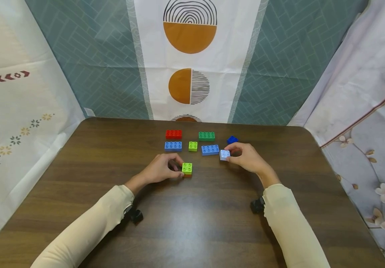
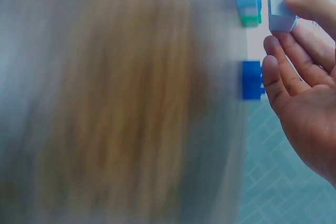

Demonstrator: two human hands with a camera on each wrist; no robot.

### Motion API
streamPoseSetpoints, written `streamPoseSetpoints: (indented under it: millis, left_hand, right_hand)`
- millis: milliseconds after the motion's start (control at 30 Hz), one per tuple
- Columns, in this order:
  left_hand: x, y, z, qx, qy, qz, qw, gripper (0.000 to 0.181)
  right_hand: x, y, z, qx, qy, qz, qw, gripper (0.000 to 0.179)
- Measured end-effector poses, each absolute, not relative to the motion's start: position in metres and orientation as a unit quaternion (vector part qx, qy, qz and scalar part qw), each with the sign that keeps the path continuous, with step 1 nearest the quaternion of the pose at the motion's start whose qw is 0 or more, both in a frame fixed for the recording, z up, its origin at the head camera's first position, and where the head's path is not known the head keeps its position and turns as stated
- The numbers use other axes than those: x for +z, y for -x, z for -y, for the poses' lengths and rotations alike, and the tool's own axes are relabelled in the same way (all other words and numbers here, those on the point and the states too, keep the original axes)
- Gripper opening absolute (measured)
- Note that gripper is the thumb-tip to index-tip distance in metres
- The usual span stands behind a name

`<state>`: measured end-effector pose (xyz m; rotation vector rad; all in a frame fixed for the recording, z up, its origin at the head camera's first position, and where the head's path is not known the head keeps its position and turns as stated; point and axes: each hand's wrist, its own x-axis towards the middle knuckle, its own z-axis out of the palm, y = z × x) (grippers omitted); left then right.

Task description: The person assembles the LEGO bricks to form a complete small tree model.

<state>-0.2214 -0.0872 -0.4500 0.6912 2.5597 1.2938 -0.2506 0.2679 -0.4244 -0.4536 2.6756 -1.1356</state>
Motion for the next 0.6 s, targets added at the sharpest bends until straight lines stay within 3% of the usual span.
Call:
streamPoseSetpoints:
  millis: [600]
  left_hand:
    - [-0.450,0.222,0.088,0.430,-0.234,-0.866,0.098,0.029]
  right_hand:
    - [-0.406,0.231,-0.209,-0.403,0.204,-0.887,0.096,0.038]
